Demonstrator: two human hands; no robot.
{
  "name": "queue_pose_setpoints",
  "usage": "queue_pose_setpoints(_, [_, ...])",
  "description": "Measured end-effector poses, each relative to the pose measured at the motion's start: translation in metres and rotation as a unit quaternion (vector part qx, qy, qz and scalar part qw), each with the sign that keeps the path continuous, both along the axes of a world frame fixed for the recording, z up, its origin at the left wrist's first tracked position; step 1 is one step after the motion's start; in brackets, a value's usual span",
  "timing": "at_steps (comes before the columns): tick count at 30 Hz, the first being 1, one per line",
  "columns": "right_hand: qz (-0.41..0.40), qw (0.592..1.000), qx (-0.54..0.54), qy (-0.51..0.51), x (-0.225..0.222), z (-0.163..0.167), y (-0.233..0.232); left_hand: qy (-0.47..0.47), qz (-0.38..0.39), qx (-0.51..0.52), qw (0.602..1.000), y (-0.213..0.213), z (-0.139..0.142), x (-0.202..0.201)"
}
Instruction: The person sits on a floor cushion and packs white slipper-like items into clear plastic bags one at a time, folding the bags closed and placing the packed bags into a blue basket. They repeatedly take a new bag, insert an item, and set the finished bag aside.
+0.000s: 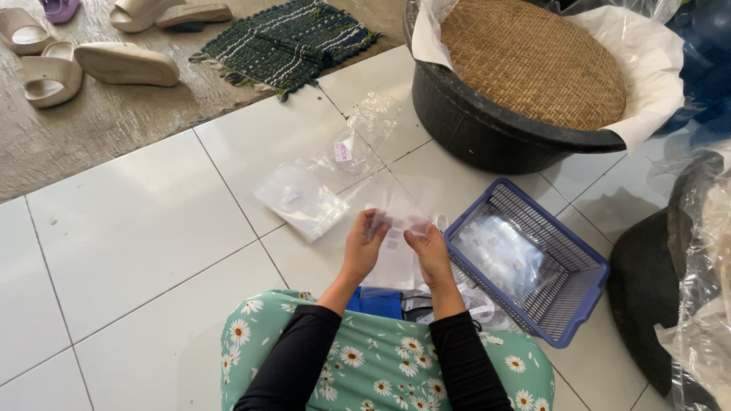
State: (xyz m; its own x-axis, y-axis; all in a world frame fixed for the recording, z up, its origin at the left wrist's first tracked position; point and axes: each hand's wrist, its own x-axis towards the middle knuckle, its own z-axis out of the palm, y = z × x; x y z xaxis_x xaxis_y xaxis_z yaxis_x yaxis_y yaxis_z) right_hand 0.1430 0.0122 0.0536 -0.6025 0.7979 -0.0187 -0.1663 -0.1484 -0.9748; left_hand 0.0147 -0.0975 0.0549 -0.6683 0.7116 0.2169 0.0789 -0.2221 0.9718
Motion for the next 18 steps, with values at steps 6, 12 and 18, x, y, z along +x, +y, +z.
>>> queue_pose_setpoints(6, [-0.099, 0.965, 0.234, 0.063, -0.008, -0.012, -0.014, 0.111, 0.061, 0.016, 0.992, -0.007, 0.018, 0.01])
queue_pose_setpoints(12, [-0.107, 0.98, 0.16, 0.044, -0.008, -0.054, -0.001, 0.142, 0.046, -0.079, 0.986, 0.004, -0.025, 0.0])
queue_pose_setpoints(18, [-0.096, 0.988, 0.106, -0.064, -0.005, -0.095, 0.012, 0.167, 0.014, -0.178, 0.97, 0.015, -0.065, -0.009])
